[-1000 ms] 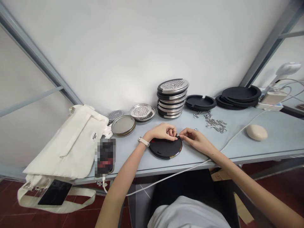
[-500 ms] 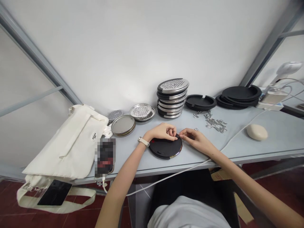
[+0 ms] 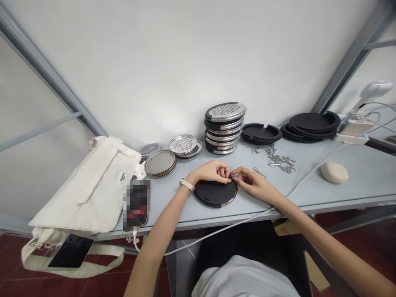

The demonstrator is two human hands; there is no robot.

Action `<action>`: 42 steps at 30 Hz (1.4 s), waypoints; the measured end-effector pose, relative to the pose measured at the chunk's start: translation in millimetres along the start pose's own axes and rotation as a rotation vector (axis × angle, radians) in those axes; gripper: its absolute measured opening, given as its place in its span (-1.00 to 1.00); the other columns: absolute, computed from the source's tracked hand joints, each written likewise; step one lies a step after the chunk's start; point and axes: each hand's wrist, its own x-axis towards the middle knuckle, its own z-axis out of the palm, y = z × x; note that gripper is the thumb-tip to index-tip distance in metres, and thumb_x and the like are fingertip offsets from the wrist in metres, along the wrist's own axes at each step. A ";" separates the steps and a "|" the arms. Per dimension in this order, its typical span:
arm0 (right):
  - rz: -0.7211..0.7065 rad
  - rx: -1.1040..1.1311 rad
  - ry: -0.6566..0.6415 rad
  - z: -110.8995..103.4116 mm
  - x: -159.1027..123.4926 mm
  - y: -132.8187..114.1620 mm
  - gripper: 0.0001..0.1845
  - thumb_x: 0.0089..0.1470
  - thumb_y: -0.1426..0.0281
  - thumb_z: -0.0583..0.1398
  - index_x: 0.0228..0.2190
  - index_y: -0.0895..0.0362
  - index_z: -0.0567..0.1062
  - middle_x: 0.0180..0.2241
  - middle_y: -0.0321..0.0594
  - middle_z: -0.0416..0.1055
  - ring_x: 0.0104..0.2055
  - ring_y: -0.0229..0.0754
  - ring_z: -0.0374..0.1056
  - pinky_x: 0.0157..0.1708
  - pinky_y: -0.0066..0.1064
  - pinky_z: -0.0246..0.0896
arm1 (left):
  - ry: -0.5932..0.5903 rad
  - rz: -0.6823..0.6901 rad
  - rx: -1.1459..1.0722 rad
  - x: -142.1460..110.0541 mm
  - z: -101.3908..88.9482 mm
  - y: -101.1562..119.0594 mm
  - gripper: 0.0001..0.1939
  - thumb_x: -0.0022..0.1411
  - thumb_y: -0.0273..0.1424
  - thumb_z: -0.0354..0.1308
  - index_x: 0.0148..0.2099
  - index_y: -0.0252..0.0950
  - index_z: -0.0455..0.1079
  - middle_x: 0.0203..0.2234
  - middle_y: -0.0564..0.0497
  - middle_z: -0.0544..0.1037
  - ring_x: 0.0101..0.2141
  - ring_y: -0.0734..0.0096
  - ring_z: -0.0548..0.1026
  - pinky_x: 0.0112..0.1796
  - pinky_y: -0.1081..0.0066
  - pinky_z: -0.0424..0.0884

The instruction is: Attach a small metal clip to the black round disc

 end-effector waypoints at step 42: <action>-0.007 0.054 0.097 2.6 1.6 7.4 -0.62 0.18 0.07 0.09 -0.10 0.07 0.29 -0.50 -0.33 0.32 -0.44 -0.20 0.27 -0.37 -0.37 0.21 | -0.002 -0.001 0.010 -0.4 -0.4 3.0 -0.82 0.01 -0.38 0.27 -0.37 -0.37 0.36 -0.55 0.10 0.40 -0.49 0.57 0.36 -0.42 0.53 0.27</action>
